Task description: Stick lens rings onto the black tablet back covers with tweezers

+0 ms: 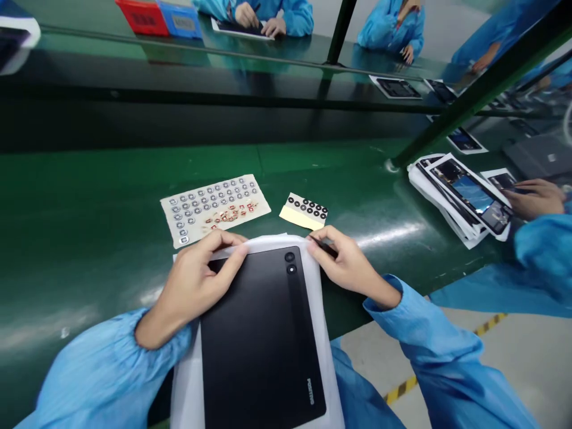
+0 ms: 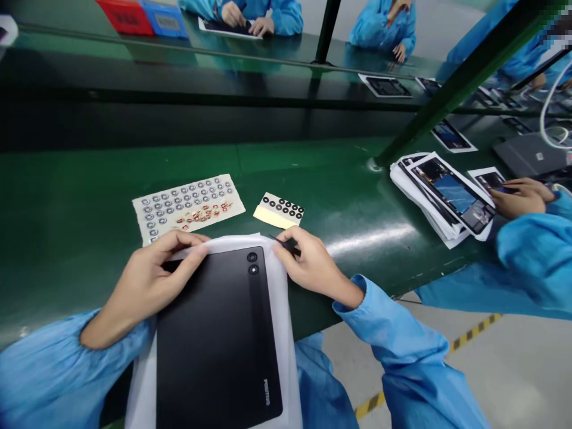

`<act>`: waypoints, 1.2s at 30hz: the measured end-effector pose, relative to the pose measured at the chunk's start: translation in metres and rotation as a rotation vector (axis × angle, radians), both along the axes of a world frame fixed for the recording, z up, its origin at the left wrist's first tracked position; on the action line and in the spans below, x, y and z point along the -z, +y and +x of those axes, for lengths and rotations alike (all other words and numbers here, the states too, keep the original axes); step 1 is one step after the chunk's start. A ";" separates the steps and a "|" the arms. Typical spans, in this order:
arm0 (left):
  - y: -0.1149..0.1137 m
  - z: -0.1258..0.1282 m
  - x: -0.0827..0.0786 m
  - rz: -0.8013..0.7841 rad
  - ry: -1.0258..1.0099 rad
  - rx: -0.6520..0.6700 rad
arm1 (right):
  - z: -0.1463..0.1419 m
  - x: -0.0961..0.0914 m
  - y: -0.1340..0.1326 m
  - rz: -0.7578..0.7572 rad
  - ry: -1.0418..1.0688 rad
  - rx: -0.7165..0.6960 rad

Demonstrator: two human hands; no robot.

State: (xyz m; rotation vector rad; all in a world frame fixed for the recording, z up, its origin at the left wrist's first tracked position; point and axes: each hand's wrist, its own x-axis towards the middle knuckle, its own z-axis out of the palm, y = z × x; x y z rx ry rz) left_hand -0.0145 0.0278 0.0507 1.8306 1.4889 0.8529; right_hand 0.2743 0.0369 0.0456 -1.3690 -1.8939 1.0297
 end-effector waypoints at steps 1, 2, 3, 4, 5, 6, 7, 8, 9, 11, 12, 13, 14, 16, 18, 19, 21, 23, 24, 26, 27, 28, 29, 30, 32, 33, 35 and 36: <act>-0.002 0.000 -0.001 -0.033 -0.031 -0.024 | -0.003 -0.002 0.000 -0.039 0.080 0.025; -0.003 -0.001 -0.001 -0.062 -0.046 -0.044 | -0.006 -0.003 0.001 -0.076 0.151 0.055; -0.003 -0.001 -0.001 -0.079 -0.052 -0.060 | -0.008 -0.004 0.003 -0.112 0.210 0.085; -0.003 -0.001 0.000 -0.091 -0.057 -0.068 | -0.011 -0.006 0.004 -0.146 0.256 0.112; -0.002 -0.001 0.001 -0.098 -0.065 -0.070 | -0.013 -0.007 0.006 -0.186 0.290 0.117; -0.001 -0.001 0.001 -0.100 -0.075 -0.074 | -0.015 -0.009 0.008 -0.231 0.314 0.095; 0.000 -0.001 0.001 -0.102 -0.086 -0.080 | -0.016 -0.010 0.009 -0.281 0.327 0.052; 0.000 -0.001 0.001 -0.106 -0.096 -0.085 | -0.017 -0.012 0.010 -0.330 0.331 -0.004; -0.001 -0.002 0.001 -0.112 -0.104 -0.091 | -0.019 -0.013 0.010 -0.370 0.334 -0.059; -0.008 -0.005 0.001 -0.137 -0.099 -0.106 | -0.022 -0.013 0.008 -0.432 0.364 -0.128; -0.012 -0.009 0.001 -0.159 -0.084 -0.116 | -0.025 -0.012 0.005 -0.461 0.389 -0.141; -0.018 -0.012 0.003 -0.182 -0.064 -0.130 | -0.027 -0.011 0.003 -0.493 0.412 -0.156; -0.024 -0.016 0.005 -0.201 -0.042 -0.147 | -0.030 -0.010 0.000 -0.522 0.424 -0.174; -0.036 -0.024 0.010 -0.225 -0.012 -0.174 | -0.035 -0.007 -0.005 -0.547 0.404 -0.217; -0.045 -0.030 0.017 -0.240 -0.032 -0.179 | -0.039 -0.004 -0.007 -0.537 0.357 -0.256; -0.047 -0.032 0.019 -0.253 -0.059 -0.171 | -0.040 -0.003 -0.008 -0.532 0.339 -0.270; -0.050 -0.034 0.023 -0.281 -0.110 -0.145 | -0.042 -0.003 -0.007 -0.540 0.327 -0.288; -0.051 -0.034 0.023 -0.286 -0.104 -0.129 | -0.043 -0.003 -0.006 -0.555 0.309 -0.297; -0.051 -0.033 0.023 -0.276 -0.073 -0.127 | -0.043 -0.003 -0.006 -0.556 0.289 -0.297; -0.052 -0.032 0.023 -0.228 -0.003 -0.134 | -0.045 -0.002 -0.006 -0.551 0.248 -0.298; -0.053 -0.031 0.022 -0.202 0.021 -0.139 | -0.045 -0.001 -0.006 -0.549 0.234 -0.300; -0.054 -0.031 0.023 -0.176 0.033 -0.141 | -0.046 -0.001 -0.005 -0.548 0.224 -0.304; -0.055 -0.030 0.023 -0.156 0.036 -0.143 | -0.047 0.000 -0.005 -0.550 0.216 -0.310; -0.056 -0.030 0.024 -0.144 0.034 -0.145 | -0.047 0.000 -0.004 -0.552 0.203 -0.314; -0.058 -0.030 0.025 -0.135 0.029 -0.142 | -0.048 -0.002 -0.001 -0.557 0.146 -0.320; -0.058 -0.029 0.025 -0.134 0.029 -0.139 | -0.049 -0.003 0.000 -0.560 0.115 -0.320; -0.059 -0.029 0.026 -0.130 0.032 -0.135 | -0.050 -0.005 0.003 -0.569 0.074 -0.312; -0.059 -0.029 0.026 -0.126 0.033 -0.135 | -0.050 -0.005 0.003 -0.577 0.068 -0.307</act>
